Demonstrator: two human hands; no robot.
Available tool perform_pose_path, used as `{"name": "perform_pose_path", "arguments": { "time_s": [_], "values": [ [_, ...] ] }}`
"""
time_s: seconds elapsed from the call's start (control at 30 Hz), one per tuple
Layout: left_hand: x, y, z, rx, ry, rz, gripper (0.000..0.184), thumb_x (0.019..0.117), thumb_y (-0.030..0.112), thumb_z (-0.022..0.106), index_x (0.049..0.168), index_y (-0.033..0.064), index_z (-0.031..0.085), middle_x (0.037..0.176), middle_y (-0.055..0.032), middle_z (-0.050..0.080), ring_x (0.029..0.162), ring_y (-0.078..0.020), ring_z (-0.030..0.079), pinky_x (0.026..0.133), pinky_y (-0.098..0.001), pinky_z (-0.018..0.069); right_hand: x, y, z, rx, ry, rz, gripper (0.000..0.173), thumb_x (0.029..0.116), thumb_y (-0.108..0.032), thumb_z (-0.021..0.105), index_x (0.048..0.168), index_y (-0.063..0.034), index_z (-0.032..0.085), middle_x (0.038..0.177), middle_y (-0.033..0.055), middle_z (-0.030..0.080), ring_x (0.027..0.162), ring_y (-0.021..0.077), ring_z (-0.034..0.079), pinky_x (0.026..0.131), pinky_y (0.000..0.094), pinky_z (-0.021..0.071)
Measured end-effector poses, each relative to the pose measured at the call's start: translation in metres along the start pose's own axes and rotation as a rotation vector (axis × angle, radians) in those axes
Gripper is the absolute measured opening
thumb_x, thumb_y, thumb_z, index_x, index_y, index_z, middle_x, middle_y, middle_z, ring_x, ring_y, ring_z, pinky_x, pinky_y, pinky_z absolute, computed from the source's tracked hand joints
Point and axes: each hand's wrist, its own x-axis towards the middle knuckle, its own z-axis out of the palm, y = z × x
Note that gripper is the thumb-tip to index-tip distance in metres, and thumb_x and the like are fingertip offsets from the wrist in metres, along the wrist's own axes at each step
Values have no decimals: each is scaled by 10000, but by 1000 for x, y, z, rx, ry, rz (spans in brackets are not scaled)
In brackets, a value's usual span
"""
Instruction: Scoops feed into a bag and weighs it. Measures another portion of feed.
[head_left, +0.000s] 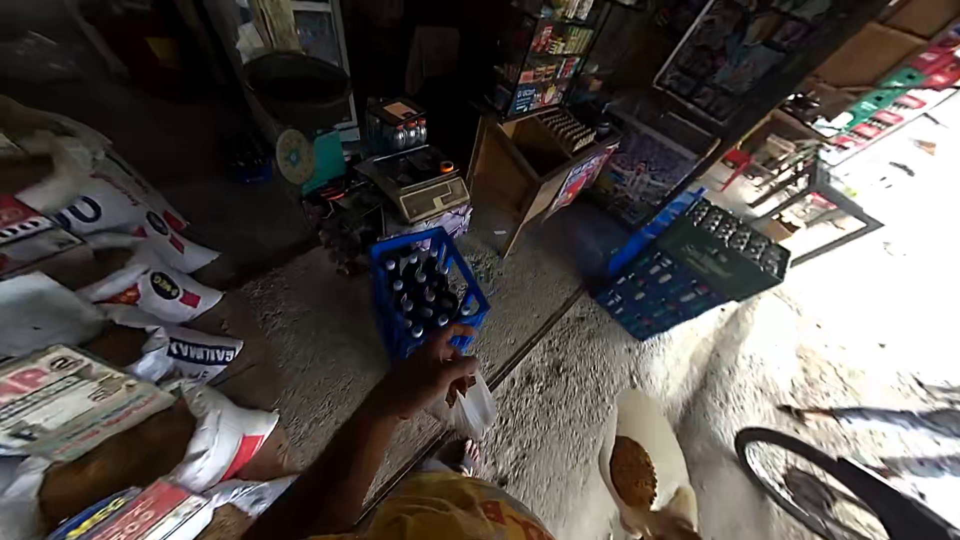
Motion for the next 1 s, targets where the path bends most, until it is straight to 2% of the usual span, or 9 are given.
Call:
{"name": "perform_pose_path", "arguments": {
  "time_s": [0.17,0.33,0.47,0.57,0.67,0.73,0.87,0.93,1.0],
  "values": [
    [145,51,63,204,-2,124,699,947,317,721,1554,255,379,1108,-65,696,875,-179,705,792,-389,620,193,-84,114,33,-392,-88,344,1057,-342,519,1266,-78,592,1065,40,725,983,169,702,946,425,584],
    [308,82,89,443,40,248,728,954,300,662,1595,316,319,1151,-64,673,828,-156,669,730,-382,594,348,-126,265,166,-775,-291,570,925,-322,739,1380,-64,514,1311,131,648,1190,289,643,1045,515,531],
    [429,95,104,553,77,301,711,980,347,624,1605,292,289,1020,-88,670,771,-201,640,703,-433,575,446,-128,369,-12,-951,-428,978,776,-130,821,1543,9,230,1556,182,455,1396,275,516,1134,444,490],
    [498,118,122,681,178,327,690,995,408,602,1609,267,319,1181,-140,681,971,-267,688,842,-496,580,511,-122,420,-163,-972,-438,844,973,-341,666,1551,91,229,1542,212,452,1417,196,477,1182,373,428],
    [556,135,144,824,234,403,699,970,364,666,1592,217,380,1430,-137,588,1194,-295,637,958,-539,533,537,-148,493,-34,-769,-110,891,1020,-657,379,1598,-10,174,1596,165,392,1422,214,456,1129,429,439],
    [590,139,152,860,219,415,746,945,347,706,1600,226,371,1646,-173,337,1430,-363,452,1110,-605,413,576,-141,523,97,-737,-229,894,986,-552,559,1571,25,207,1586,201,413,1393,271,512,1079,447,517],
    [647,138,112,822,314,428,576,993,370,648,1506,152,504,1191,-136,688,974,-253,704,826,-443,597,684,-101,566,210,-880,-462,850,982,-546,616,1513,26,280,1512,159,502,1345,221,555,1058,391,525],
    [669,128,72,818,499,316,421,1017,393,601,1372,170,635,1134,-54,734,1034,-180,706,920,-422,580,707,-109,580,56,-914,-582,879,951,-338,684,1524,122,201,1549,253,428,1414,252,488,1163,386,443],
    [690,113,12,799,735,93,401,1035,428,550,1302,160,681,1144,-51,739,1060,-179,708,953,-449,575,734,-118,607,-81,-897,-738,1050,854,-373,785,1481,210,176,1506,349,419,1407,297,486,1179,407,422]
  ]
}}
